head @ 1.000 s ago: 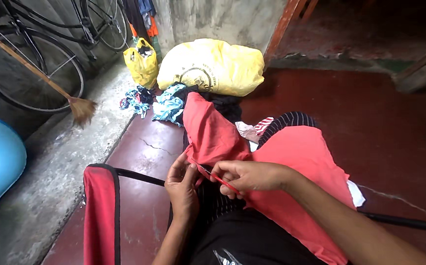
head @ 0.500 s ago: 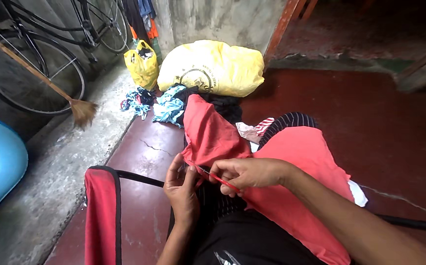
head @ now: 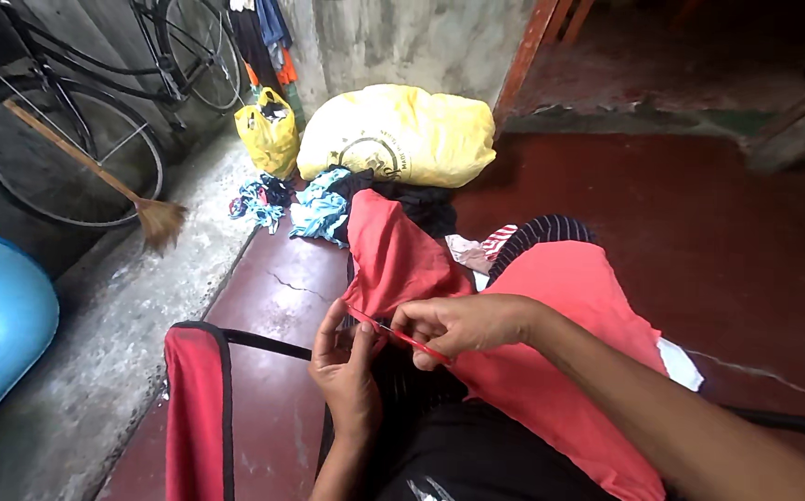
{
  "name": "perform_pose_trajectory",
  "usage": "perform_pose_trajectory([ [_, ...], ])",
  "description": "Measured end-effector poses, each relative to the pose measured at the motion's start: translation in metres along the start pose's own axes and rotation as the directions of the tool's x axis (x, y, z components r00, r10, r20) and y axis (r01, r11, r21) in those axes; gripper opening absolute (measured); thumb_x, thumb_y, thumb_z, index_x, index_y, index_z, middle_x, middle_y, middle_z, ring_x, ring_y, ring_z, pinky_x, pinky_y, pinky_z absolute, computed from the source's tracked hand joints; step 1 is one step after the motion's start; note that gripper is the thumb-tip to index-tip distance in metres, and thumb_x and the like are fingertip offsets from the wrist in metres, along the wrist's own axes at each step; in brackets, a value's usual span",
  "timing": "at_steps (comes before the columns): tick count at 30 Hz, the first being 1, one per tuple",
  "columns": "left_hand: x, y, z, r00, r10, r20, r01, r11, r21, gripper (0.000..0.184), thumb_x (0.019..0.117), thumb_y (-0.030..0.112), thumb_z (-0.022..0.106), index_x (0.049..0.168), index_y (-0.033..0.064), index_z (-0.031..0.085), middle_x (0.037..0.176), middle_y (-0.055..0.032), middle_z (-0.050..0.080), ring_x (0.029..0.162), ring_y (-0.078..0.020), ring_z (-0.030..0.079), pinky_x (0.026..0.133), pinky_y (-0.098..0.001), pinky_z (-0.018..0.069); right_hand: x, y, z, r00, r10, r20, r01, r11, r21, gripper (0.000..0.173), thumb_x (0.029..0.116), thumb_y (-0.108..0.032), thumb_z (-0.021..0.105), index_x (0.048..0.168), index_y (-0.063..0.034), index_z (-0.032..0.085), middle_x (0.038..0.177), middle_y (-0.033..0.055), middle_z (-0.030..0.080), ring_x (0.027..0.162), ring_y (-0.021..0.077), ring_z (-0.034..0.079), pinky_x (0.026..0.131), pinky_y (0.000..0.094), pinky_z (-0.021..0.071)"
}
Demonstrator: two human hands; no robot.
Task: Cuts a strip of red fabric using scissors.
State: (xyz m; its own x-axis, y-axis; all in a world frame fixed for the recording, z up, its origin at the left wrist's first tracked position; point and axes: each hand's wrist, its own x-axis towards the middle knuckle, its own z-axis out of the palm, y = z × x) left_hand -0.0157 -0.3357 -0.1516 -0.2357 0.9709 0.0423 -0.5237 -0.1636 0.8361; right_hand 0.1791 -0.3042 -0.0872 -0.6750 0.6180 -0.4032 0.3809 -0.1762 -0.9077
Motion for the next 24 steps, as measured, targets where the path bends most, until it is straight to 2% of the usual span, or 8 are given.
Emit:
perform_pose_trajectory([
  [3, 0.0009, 0.0011, 0.0004, 1.000, 0.012, -0.002, -0.013, 1.000, -0.005, 0.048, 0.0843, -0.010, 0.069, 0.130, 0.0051, 0.066, 0.105, -0.0176, 0.070, 0.074, -0.0221, 0.071, 0.069, -0.0404, 0.0644, 0.0014, -0.0002, -0.0007, 1.000, -0.001, -0.002, 0.001, 1.000, 0.014, 0.027, 0.0964, -0.009, 0.067, 0.122, -0.0073, 0.057, 0.080, 0.0036, 0.065, 0.068, 0.0097, 0.062, 0.062, 0.0259, 0.0524],
  [5, 0.0008, 0.0013, 0.0006, 1.000, 0.012, -0.015, -0.012, 1.000, -0.002, 0.050, 0.0837, -0.011, 0.069, 0.130, 0.0057, 0.066, 0.110, -0.0170, 0.068, 0.075, -0.0218, 0.071, 0.070, -0.0397, 0.0642, 0.0017, 0.0001, -0.0001, 1.000, 0.002, 0.007, -0.002, 0.999, 0.033, 0.024, 0.0980, -0.009, 0.064, 0.120, -0.0073, 0.057, 0.078, 0.0032, 0.064, 0.066, 0.0097, 0.062, 0.061, 0.0260, 0.0536],
  [13, -0.0006, -0.0015, -0.0008, 1.000, 0.017, -0.025, -0.016, 1.000, 0.002, 0.062, 0.0811, -0.012, 0.071, 0.139, 0.0079, 0.060, 0.120, -0.0160, 0.065, 0.077, -0.0219, 0.070, 0.072, -0.0405, 0.0639, 0.0052, -0.0065, 0.0012, 1.000, 0.012, 0.001, -0.012, 1.000, 0.018, 0.028, 0.0972, -0.012, 0.067, 0.123, -0.0073, 0.055, 0.081, 0.0035, 0.065, 0.069, 0.0104, 0.063, 0.062, 0.0263, 0.0527],
  [16, -0.0001, -0.0018, -0.0007, 1.000, 0.009, -0.028, -0.009, 1.000, 0.010, 0.064, 0.0820, -0.012, 0.069, 0.142, 0.0078, 0.056, 0.119, -0.0157, 0.064, 0.079, -0.0220, 0.070, 0.072, -0.0411, 0.0643, 0.0065, -0.0069, 0.0008, 1.000, 0.009, 0.004, -0.009, 1.000, 0.010, 0.025, 0.0984, -0.010, 0.065, 0.121, -0.0066, 0.056, 0.078, 0.0038, 0.064, 0.065, 0.0100, 0.062, 0.060, 0.0262, 0.0529],
  [19, -0.0012, -0.0024, -0.0015, 1.000, -0.003, -0.016, 0.004, 1.000, 0.011, 0.072, 0.0814, -0.012, 0.069, 0.147, 0.0110, 0.050, 0.118, -0.0153, 0.064, 0.079, -0.0223, 0.070, 0.072, -0.0409, 0.0642, 0.0060, -0.0076, 0.0010, 1.000, 0.018, 0.007, -0.018, 1.000, 0.002, 0.025, 0.0990, -0.013, 0.065, 0.122, -0.0068, 0.056, 0.079, 0.0037, 0.066, 0.066, 0.0104, 0.063, 0.061, 0.0267, 0.0523],
  [24, -0.0028, -0.0038, -0.0012, 1.000, -0.010, 0.017, 0.010, 1.000, 0.002, 0.079, 0.0788, -0.010, 0.073, 0.150, 0.0121, 0.047, 0.118, -0.0149, 0.062, 0.077, -0.0221, 0.069, 0.072, -0.0414, 0.0642, 0.0059, -0.0059, -0.0024, 1.000, -0.009, 0.005, 0.009, 1.000, -0.012, 0.028, 0.0961, -0.015, 0.069, 0.120, -0.0065, 0.056, 0.077, 0.0032, 0.064, 0.066, 0.0102, 0.061, 0.060, 0.0265, 0.0504],
])
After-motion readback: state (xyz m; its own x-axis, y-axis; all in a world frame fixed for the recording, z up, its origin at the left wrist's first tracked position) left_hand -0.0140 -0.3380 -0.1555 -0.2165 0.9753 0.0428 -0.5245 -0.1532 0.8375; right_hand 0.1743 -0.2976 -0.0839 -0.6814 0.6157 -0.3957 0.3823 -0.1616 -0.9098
